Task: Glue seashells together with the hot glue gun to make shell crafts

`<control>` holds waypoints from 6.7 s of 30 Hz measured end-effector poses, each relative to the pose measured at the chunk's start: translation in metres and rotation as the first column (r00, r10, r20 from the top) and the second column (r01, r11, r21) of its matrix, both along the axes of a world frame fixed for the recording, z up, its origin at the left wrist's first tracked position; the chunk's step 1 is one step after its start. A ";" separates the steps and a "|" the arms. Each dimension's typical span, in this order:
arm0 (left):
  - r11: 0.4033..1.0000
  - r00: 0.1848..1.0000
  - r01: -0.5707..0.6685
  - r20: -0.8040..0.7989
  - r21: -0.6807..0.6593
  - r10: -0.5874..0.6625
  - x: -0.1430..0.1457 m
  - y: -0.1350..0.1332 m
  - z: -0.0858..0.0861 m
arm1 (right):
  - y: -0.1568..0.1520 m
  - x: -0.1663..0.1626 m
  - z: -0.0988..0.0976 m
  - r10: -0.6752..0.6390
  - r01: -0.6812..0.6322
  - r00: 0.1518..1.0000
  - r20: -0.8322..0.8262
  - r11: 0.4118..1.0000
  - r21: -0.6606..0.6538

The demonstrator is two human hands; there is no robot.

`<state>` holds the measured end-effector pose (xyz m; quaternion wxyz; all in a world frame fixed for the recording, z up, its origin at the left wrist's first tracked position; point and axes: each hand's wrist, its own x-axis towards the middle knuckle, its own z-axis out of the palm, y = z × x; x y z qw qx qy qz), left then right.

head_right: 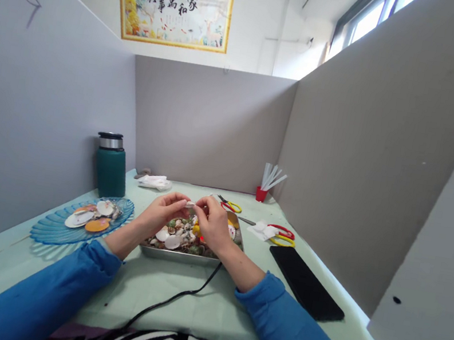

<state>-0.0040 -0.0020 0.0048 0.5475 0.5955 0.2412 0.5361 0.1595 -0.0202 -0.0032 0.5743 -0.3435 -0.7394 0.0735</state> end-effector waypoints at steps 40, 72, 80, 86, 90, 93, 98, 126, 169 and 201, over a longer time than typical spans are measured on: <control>1.000 1.000 0.019 -0.003 -0.007 -0.019 -0.001 0.003 -0.005 | -0.003 -0.002 0.000 0.133 -0.131 0.989 0.057 0.991 -0.033; 0.999 0.999 -0.047 -0.025 -0.018 0.047 -0.001 -0.001 -0.001 | 0.002 -0.001 -0.002 0.057 -0.059 0.996 0.066 0.998 0.034; 0.999 0.999 -0.039 -0.027 -0.009 0.039 -0.001 0.000 -0.001 | 0.001 -0.001 -0.002 0.052 -0.055 0.996 0.067 0.998 0.036; 0.999 0.999 -0.042 -0.022 -0.008 0.041 -0.001 0.000 -0.002 | 0.001 0.000 -0.002 0.044 -0.047 0.996 0.074 0.998 0.041; 0.999 0.999 -0.041 -0.033 -0.003 0.041 0.000 0.000 -0.002 | 0.001 0.000 -0.001 0.044 -0.047 0.997 0.066 0.998 0.036; 0.999 0.998 -0.046 -0.041 0.006 0.047 0.000 0.000 -0.002 | 0.002 0.000 -0.002 0.032 -0.034 0.998 0.049 0.999 0.024; 0.998 0.999 -0.002 -0.046 0.057 0.005 0.000 0.000 -0.003 | 0.004 0.000 -0.003 0.036 -0.036 0.999 0.018 0.999 0.001; 0.986 0.987 -0.134 -0.078 0.101 0.143 0.002 -0.003 0.002 | -0.002 -0.001 0.002 -0.016 0.012 0.998 0.060 0.998 0.061; 0.990 0.979 -0.086 -0.174 0.108 0.104 0.004 -0.004 0.002 | 0.005 0.000 -0.003 -0.115 0.110 0.989 0.089 0.992 0.055; 0.952 0.957 -0.219 0.141 -0.213 0.252 -0.007 0.013 -0.001 | 0.004 0.038 0.023 -0.182 0.430 0.561 0.807 0.898 -0.097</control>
